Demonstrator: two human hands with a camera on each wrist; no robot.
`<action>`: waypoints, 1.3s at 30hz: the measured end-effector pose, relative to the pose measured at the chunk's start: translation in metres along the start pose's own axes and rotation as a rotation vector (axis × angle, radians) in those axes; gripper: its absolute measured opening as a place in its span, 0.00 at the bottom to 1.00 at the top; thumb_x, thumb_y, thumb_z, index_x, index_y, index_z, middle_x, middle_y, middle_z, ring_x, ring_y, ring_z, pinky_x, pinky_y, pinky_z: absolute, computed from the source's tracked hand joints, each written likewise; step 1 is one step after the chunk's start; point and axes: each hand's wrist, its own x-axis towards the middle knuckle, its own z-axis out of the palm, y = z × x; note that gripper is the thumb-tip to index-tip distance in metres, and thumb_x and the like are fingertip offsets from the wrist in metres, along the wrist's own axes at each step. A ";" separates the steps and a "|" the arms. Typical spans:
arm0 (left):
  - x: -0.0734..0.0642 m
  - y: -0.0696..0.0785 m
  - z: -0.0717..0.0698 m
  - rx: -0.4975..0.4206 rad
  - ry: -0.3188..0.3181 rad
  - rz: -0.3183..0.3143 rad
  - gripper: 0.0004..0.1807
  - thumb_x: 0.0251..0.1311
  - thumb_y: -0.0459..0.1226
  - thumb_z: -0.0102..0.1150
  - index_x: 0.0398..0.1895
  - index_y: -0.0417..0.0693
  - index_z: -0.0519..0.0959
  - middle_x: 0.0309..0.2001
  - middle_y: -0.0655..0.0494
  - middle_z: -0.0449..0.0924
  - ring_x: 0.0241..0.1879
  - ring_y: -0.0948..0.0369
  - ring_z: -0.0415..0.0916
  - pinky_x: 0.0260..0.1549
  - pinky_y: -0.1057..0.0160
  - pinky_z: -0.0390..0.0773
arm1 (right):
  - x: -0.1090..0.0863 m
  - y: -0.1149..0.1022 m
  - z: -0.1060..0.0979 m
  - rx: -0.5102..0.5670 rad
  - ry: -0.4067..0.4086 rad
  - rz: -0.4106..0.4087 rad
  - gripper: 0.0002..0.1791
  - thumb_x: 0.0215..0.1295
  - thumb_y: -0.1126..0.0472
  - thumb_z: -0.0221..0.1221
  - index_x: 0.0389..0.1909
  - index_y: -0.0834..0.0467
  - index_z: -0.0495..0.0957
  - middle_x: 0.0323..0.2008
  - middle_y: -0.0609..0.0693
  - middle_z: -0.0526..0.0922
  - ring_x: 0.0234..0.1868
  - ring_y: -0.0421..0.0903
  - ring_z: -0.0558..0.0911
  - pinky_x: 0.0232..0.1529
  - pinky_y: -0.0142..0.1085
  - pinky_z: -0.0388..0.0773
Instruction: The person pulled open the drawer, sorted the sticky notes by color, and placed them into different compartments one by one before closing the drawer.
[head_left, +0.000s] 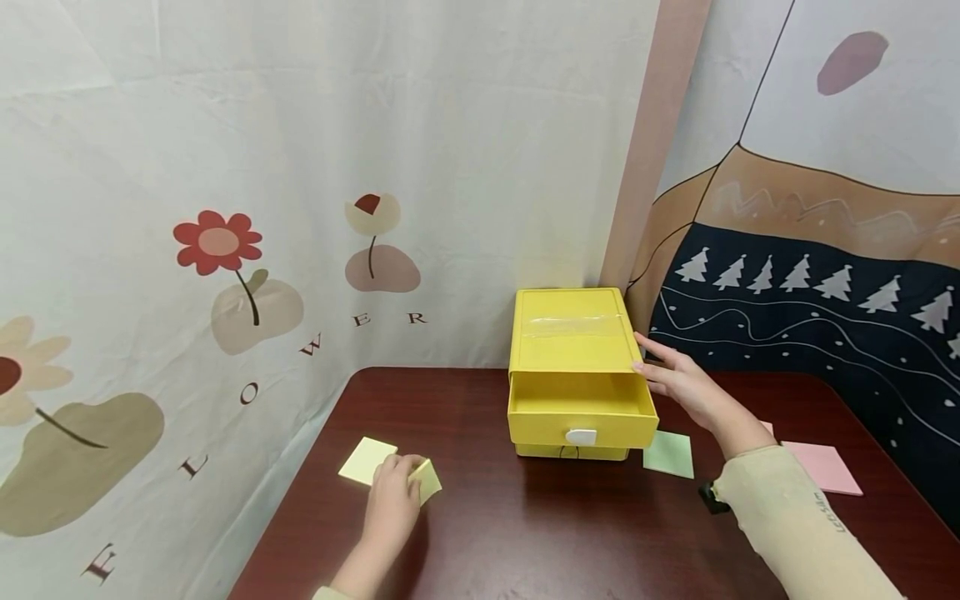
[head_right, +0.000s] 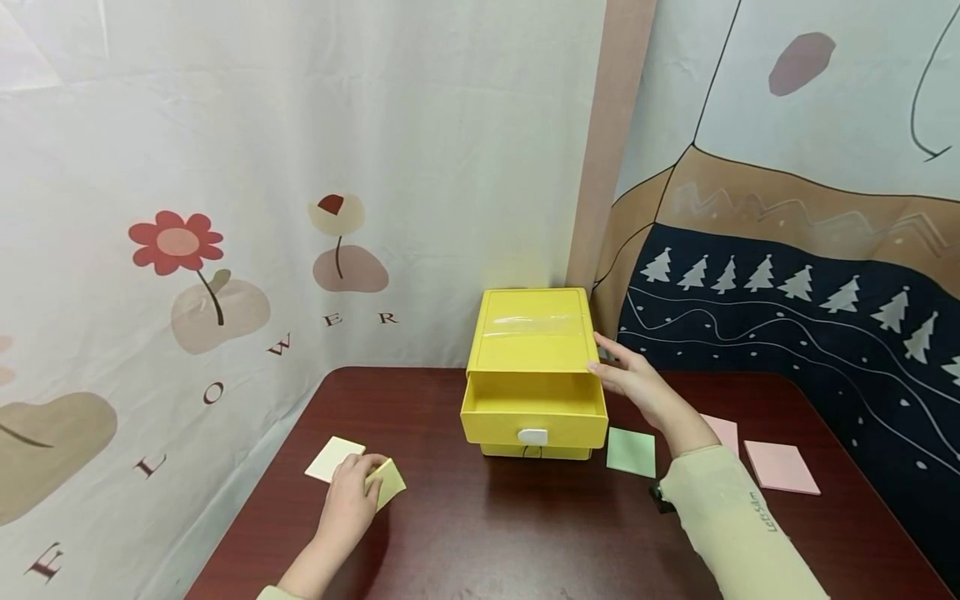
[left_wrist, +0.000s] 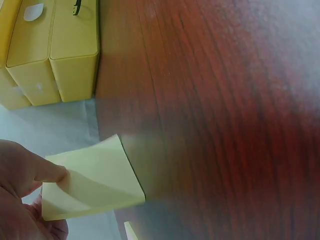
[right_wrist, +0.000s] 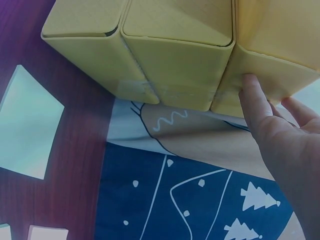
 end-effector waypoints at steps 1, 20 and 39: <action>0.000 0.000 0.000 0.002 0.005 0.013 0.16 0.44 0.24 0.66 0.38 0.44 0.82 0.34 0.52 0.76 0.36 0.55 0.72 0.33 0.55 0.76 | 0.000 0.000 0.000 0.001 0.000 0.001 0.43 0.68 0.45 0.53 0.76 0.50 0.41 0.72 0.62 0.51 0.65 0.61 0.67 0.64 0.56 0.61; 0.006 0.004 0.000 0.088 0.284 0.321 0.15 0.35 0.29 0.75 0.28 0.54 0.84 0.28 0.64 0.75 0.28 0.64 0.73 0.18 0.66 0.74 | 0.002 0.003 0.000 0.007 0.000 -0.003 0.43 0.69 0.45 0.52 0.76 0.51 0.41 0.72 0.63 0.50 0.66 0.62 0.65 0.64 0.56 0.61; 0.020 0.016 -0.005 -0.037 0.526 0.609 0.09 0.46 0.29 0.62 0.31 0.48 0.86 0.31 0.55 0.80 0.31 0.56 0.76 0.27 0.60 0.76 | 0.001 0.002 0.000 0.008 0.001 0.002 0.43 0.68 0.45 0.52 0.76 0.50 0.40 0.73 0.63 0.49 0.67 0.64 0.64 0.64 0.57 0.59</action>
